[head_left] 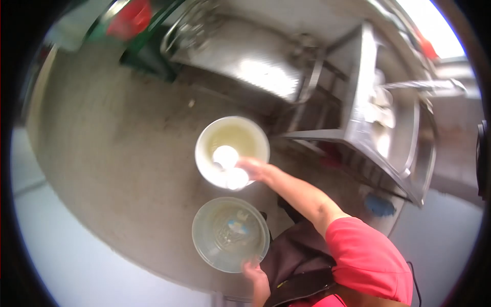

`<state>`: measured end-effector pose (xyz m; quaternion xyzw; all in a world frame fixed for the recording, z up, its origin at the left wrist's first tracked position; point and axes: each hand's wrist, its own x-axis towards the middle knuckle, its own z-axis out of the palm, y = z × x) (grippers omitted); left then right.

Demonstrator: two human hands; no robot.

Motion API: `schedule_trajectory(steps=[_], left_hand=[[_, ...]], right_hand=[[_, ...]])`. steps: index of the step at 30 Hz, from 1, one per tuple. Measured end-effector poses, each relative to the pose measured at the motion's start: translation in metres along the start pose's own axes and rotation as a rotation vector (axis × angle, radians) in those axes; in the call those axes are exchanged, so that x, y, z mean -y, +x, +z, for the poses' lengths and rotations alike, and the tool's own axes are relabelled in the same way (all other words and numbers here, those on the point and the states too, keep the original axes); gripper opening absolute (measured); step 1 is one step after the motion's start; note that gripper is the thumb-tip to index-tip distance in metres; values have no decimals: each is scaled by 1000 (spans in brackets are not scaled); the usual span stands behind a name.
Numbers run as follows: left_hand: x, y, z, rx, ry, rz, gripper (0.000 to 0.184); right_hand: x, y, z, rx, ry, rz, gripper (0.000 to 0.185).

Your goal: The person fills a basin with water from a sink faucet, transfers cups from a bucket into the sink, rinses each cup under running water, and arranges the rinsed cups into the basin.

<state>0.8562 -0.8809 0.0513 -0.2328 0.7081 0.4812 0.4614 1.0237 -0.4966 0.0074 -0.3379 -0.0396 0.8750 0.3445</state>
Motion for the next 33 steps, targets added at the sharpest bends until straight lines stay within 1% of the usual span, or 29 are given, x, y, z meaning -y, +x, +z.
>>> schedule_trajectory(steps=[1,2,4,6,8,9,10,11,12,13,14,15,16,17,19,20,21,22,23,25,27,28,29,30,31,32,33], left_hand=[[-4,-4,0,16,1,-13,40],[-12,-16,3,66,14,-15,38],[-19,-43,3,146,-1,-9,35],[-21,-67,-2,189,14,-14,34],[-17,-84,-15,237,17,-11,34],[-27,-76,-10,222,44,-31,34],[-28,-75,-9,236,52,-31,34],[-30,-82,0,238,81,15,33],[-34,-90,21,234,109,60,32],[-46,-90,40,235,137,105,31],[-54,-79,53,251,149,110,35],[-60,-64,69,264,160,116,39],[-53,-73,76,251,167,123,43],[-55,-55,95,277,163,112,44],[-53,-36,126,306,158,87,47],[-52,-36,141,284,161,82,47],[-49,-38,159,264,161,74,46],[-47,-38,173,242,159,67,46],[-48,-65,164,218,153,61,45],[-41,-42,173,233,136,41,44],[-35,-28,176,310,144,31,43],[-31,-29,179,289,127,-6,43],[-32,-33,181,254,105,-34,44],[-30,-27,177,250,119,0,43],[-28,-26,184,220,119,-8,53],[-28,-36,197,147,146,13,65],[-28,-29,204,155,164,5,71]], right_hand=[[15,-24,24,53,16,-41,34],[25,-44,31,42,32,-82,33],[69,-123,81,23,32,-296,31],[123,-224,128,34,55,-495,30],[160,-312,122,-122,-193,-699,31],[182,-301,69,-21,-166,-823,30],[207,-337,55,-310,-316,-902,28],[233,-357,37,-422,-306,-1057,24],[262,-370,6,-655,-496,-1037,22],[290,-370,-19,-853,-641,-1087,22],[313,-368,-43,-1055,-787,-1126,23],[333,-367,-68,-1265,-947,-1081,22],[350,-378,-92,-1456,-1112,-999,23],[355,-377,-88,-1583,-1206,-910,14],[351,-362,-133,-1551,-1466,-1005,13],[350,-358,-152,-1527,-1602,-1045,12],[342,-353,-154,-1480,-1629,-1104,9],[332,-348,-159,-1439,-1616,-1016,19],[324,-360,-149,-1401,-1641,-888,25],[318,-351,-157,-1416,-1687,-668,35],[320,-345,-179,-1420,-1737,-435,43],[318,-339,-218,-1443,-1962,-696,51],[322,-348,-214,-1359,-2032,-551,56],[331,-348,-192,-1351,-2080,-256,59],[341,-351,-179,-1221,-1975,-116,61],[344,-350,-177,-1232,-2029,-72,61],[350,-352,-155,-1178,-2044,-7,56]])
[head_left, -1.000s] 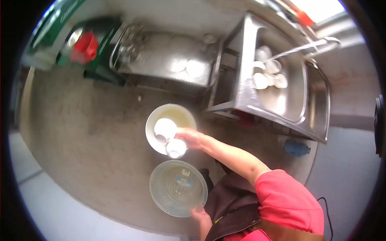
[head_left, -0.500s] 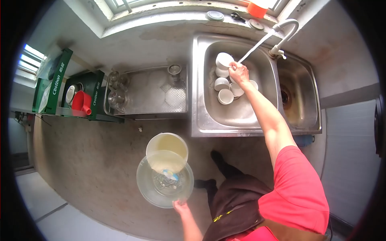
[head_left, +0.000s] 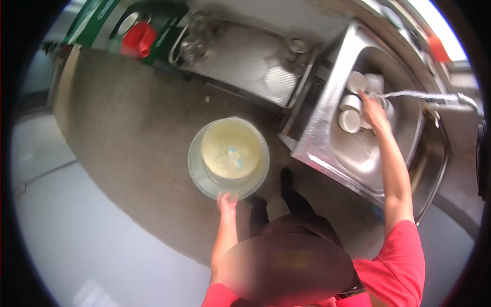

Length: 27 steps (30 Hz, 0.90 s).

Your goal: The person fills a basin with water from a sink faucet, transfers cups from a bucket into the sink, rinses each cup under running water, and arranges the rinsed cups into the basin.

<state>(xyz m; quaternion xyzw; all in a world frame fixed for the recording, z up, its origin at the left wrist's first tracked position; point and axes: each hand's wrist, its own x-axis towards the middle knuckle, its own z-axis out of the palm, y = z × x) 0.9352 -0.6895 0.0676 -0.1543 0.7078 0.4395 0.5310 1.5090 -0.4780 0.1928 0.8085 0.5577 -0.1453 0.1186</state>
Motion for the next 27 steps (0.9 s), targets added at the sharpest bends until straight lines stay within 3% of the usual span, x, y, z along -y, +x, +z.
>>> schedule_trajectory(steps=[1,5,9,11,12,14,18,22,25,27], left_hand=[[-3,2,2,10,3,1,69],[-18,27,11,98,44,-2,65],[-26,66,7,152,163,-125,67],[-31,67,13,42,354,-178,69],[-36,66,17,-9,452,-204,70],[-48,75,17,39,282,-185,71],[-93,98,15,128,87,-82,75],[-142,118,9,353,278,-109,82],[-171,136,18,467,445,-179,84],[-184,154,29,526,534,-217,82]], right_hand=[[8,-11,-19,64,-21,-11,52],[46,-59,-55,-291,105,-116,37],[108,-92,-58,-157,990,-65,45],[147,-103,-63,-53,1074,34,63],[162,-106,-64,-123,868,17,69],[186,-107,-60,-196,601,23,84],[262,-119,-77,-733,-4,-97,75],[347,-90,-27,-343,611,-246,64],[352,-41,102,-15,739,-186,64],[334,-31,182,463,1237,445,68]])
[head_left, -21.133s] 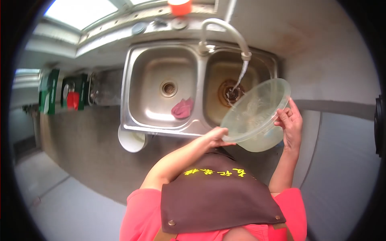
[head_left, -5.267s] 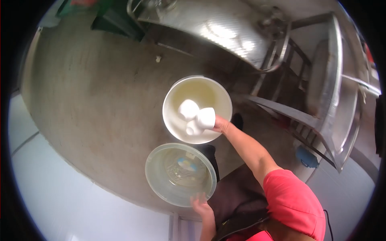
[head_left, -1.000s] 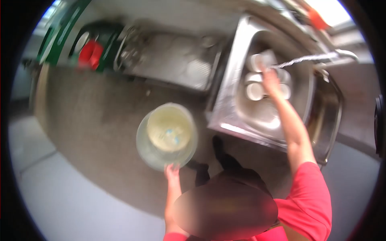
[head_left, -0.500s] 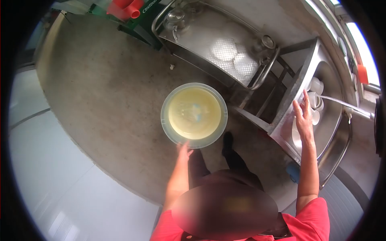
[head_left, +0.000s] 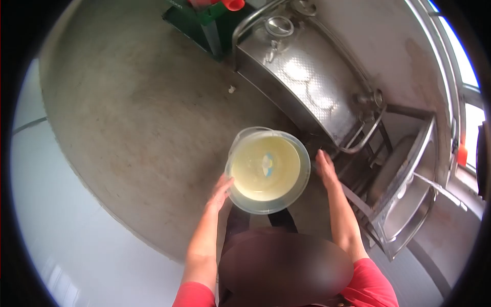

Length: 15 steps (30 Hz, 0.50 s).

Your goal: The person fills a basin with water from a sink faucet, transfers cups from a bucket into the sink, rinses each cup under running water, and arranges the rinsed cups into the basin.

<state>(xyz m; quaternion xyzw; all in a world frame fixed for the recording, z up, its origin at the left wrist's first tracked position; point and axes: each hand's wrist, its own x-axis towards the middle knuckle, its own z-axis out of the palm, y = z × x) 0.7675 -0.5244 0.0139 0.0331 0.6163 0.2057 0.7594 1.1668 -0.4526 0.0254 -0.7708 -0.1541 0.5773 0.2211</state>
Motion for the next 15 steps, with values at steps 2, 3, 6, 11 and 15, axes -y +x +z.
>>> schedule_trajectory(steps=[2,3,6,11,15], left_hand=[[-17,5,7,52,-26,4,81],[-21,12,9,49,-12,4,81],[-11,41,1,-54,72,6,69],[-12,46,13,-229,70,-30,47],[-10,46,6,-213,230,92,48]], right_hand=[[-48,14,2,17,265,434,74],[-78,21,6,213,403,385,73],[-99,31,18,439,728,425,69],[-83,41,32,359,618,291,56],[-71,45,48,295,615,305,48]])
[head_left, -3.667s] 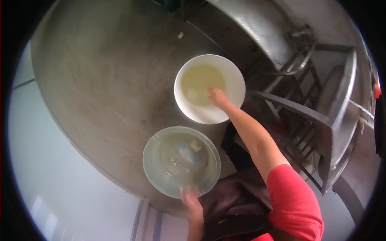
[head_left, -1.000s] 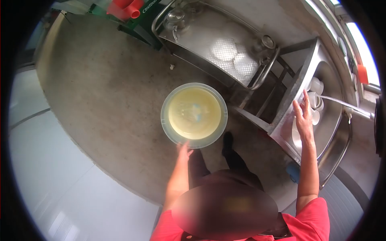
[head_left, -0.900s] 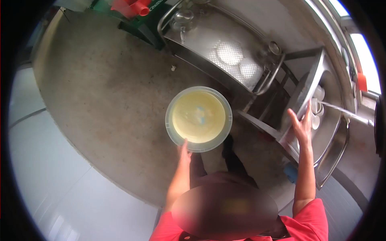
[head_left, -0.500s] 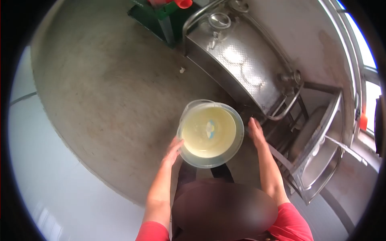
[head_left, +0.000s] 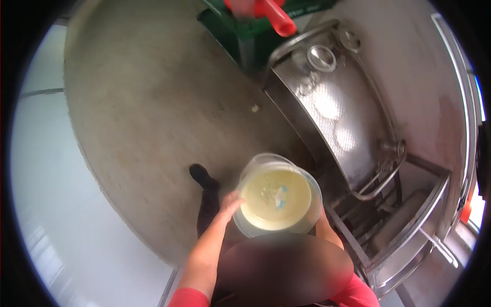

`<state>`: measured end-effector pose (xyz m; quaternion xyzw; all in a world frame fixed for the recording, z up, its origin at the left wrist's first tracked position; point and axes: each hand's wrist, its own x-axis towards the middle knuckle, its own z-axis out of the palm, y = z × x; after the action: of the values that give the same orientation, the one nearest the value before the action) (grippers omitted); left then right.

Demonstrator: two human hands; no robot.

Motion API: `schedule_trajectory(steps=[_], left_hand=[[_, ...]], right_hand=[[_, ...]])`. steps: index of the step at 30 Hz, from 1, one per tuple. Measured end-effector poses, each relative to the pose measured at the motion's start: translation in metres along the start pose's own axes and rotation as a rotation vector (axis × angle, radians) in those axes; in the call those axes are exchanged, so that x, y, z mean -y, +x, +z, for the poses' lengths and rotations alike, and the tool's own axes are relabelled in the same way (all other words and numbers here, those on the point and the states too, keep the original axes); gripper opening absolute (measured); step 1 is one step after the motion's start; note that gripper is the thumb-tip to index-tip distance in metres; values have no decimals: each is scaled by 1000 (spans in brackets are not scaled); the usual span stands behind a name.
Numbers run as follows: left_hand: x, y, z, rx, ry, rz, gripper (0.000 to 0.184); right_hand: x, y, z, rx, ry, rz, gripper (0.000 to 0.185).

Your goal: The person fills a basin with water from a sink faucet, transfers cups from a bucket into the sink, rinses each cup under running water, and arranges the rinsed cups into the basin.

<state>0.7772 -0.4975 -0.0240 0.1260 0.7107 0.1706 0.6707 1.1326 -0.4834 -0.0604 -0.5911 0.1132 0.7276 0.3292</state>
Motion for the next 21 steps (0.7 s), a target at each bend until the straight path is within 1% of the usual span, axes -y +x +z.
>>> schedule_trajectory(steps=[1,3,5,6,9,10,13,16,19,20,21], left_hand=[[-16,-7,-3,32,1,-36,51],[-21,1,-11,112,41,-46,53],[-8,21,-19,99,244,58,54],[-22,19,-26,106,308,67,52],[-36,28,-64,165,183,32,53],[-43,27,-78,135,129,44,51],[-60,32,-125,145,156,71,47],[-61,31,-178,165,0,56,45],[-135,-4,-250,115,-90,-65,45],[-143,-2,-274,112,-140,-41,44],[-169,-11,-302,106,-201,-27,43]], right_hand=[[1,2,2,6,-6,0,48],[2,2,4,20,-18,3,46],[1,3,10,25,-24,9,45],[-2,0,13,17,-23,11,45],[-10,-4,40,-2,-51,22,43],[-12,-7,56,-4,-65,25,42],[-11,-9,112,12,-128,33,40],[-8,-13,186,70,-194,40,39],[1,-8,276,181,-262,54,37],[6,-5,311,242,-279,65,36],[9,3,345,311,-294,72,36]])
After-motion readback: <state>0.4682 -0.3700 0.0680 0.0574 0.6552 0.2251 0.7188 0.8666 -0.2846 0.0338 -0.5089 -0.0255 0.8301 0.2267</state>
